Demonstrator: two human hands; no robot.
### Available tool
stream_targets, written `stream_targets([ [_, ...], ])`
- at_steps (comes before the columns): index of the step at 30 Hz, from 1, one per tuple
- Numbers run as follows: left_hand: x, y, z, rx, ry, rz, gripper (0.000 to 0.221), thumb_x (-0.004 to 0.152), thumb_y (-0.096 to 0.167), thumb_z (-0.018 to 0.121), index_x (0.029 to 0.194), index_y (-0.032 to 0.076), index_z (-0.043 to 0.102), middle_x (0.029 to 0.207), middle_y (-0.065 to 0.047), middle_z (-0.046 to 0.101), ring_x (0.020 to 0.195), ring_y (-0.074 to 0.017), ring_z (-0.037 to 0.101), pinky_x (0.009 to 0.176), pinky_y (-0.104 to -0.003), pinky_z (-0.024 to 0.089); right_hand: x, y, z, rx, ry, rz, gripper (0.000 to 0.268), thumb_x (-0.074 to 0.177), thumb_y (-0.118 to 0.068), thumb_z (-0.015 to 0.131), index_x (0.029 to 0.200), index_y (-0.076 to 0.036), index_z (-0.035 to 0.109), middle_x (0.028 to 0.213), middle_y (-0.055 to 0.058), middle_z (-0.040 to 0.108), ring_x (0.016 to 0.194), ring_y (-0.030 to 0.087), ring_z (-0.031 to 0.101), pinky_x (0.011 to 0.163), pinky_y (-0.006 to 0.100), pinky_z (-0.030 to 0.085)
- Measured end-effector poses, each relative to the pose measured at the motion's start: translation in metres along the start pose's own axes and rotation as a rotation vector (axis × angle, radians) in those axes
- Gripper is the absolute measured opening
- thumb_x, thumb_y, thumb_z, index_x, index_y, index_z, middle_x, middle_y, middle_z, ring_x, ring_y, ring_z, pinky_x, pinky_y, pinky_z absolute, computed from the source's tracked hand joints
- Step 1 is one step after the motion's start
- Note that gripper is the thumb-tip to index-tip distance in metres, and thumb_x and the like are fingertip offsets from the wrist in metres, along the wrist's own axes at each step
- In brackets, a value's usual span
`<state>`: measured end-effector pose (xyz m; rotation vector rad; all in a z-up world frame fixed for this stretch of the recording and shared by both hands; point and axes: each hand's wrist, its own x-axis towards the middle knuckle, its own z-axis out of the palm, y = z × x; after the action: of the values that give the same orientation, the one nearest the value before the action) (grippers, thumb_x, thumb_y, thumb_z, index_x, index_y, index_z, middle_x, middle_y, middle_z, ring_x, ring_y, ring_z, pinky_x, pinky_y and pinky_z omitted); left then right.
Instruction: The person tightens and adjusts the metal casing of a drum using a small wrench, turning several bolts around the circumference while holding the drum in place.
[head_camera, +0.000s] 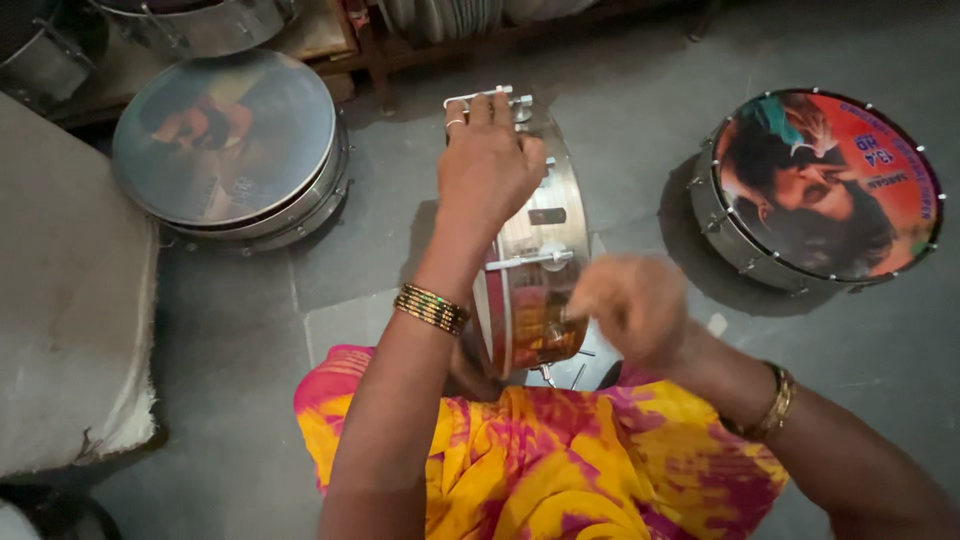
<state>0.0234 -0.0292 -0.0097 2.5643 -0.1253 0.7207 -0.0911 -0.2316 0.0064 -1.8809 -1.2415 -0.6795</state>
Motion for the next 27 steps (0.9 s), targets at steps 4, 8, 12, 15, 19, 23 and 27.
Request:
stream_targets([
  [4, 0.001, -0.01, -0.003, 0.054, 0.046, 0.059, 0.061, 0.09, 0.032, 0.056, 0.135, -0.009, 0.057, 0.133, -0.029, 0.059, 0.125, -0.0551, 0.048, 0.107, -0.054, 0.045, 0.011, -0.03, -0.002, -0.002, -0.137, 0.114, 0.014, 0.102, -0.018, 0.068, 0.095, -0.006, 0.064, 0.084, 0.009, 0.071, 0.063, 0.024, 0.07, 0.057, 0.035, 0.054],
  [8, -0.002, -0.011, -0.009, -0.01, -0.002, 0.015, 0.057, 0.092, 0.03, 0.055, 0.133, -0.01, 0.057, 0.135, -0.027, 0.06, 0.127, -0.0534, 0.049, 0.109, -0.052, 0.047, 0.04, -0.017, -0.02, -0.172, -0.323, 0.625, 0.02, 0.1, -0.022, 0.065, 0.114, -0.011, 0.074, 0.09, 0.017, 0.072, 0.063, 0.029, 0.071, 0.057, 0.039, 0.055],
  [12, -0.004, -0.003, -0.012, -0.019, 0.048, 0.0, 0.06, 0.088, 0.029, 0.057, 0.134, -0.01, 0.057, 0.134, -0.027, 0.059, 0.128, -0.0548, 0.047, 0.103, -0.053, 0.047, 0.048, -0.018, -0.012, -0.288, -0.464, 0.488, 0.031, 0.094, -0.023, 0.067, 0.121, -0.011, 0.074, 0.083, 0.018, 0.072, 0.068, 0.037, 0.069, 0.062, 0.047, 0.054],
  [15, -0.006, -0.003, -0.01, -0.015, 0.039, -0.024, 0.061, 0.088, 0.03, 0.057, 0.135, -0.009, 0.057, 0.135, -0.026, 0.057, 0.13, -0.0542, 0.045, 0.103, -0.052, 0.049, 0.04, -0.019, -0.005, -0.382, -0.431, 0.382, 0.028, 0.091, -0.015, 0.064, 0.116, -0.006, 0.071, 0.082, 0.018, 0.072, 0.066, 0.037, 0.069, 0.056, 0.047, 0.055],
  [19, -0.004, 0.002, -0.01, -0.031, 0.013, -0.048, 0.061, 0.088, 0.031, 0.056, 0.135, -0.008, 0.057, 0.136, -0.025, 0.057, 0.132, -0.0542, 0.043, 0.101, -0.052, 0.049, 0.034, -0.013, 0.001, -0.591, -0.562, 0.393, 0.007, 0.092, -0.014, 0.063, 0.093, -0.007, 0.062, 0.073, 0.014, 0.07, 0.066, 0.035, 0.071, 0.054, 0.046, 0.054],
  [23, -0.003, 0.002, -0.006, 0.049, 0.009, -0.004, 0.062, 0.091, 0.033, 0.055, 0.137, -0.009, 0.057, 0.135, -0.025, 0.058, 0.13, -0.0541, 0.043, 0.109, -0.053, 0.047, 0.029, -0.012, 0.003, -0.624, -0.526, 0.348, 0.012, 0.095, -0.014, 0.063, 0.09, -0.004, 0.059, 0.07, 0.014, 0.068, 0.063, 0.034, 0.07, 0.054, 0.045, 0.054],
  [27, -0.002, 0.003, -0.002, 0.004, 0.01, 0.007, 0.063, 0.089, 0.033, 0.055, 0.136, -0.009, 0.057, 0.135, -0.026, 0.058, 0.13, -0.0548, 0.044, 0.104, -0.052, 0.047, 0.03, -0.012, -0.004, -0.481, -0.483, 0.432, 0.029, 0.085, -0.021, 0.07, 0.106, -0.001, 0.063, 0.068, 0.015, 0.069, 0.06, 0.038, 0.068, 0.049, 0.049, 0.051],
])
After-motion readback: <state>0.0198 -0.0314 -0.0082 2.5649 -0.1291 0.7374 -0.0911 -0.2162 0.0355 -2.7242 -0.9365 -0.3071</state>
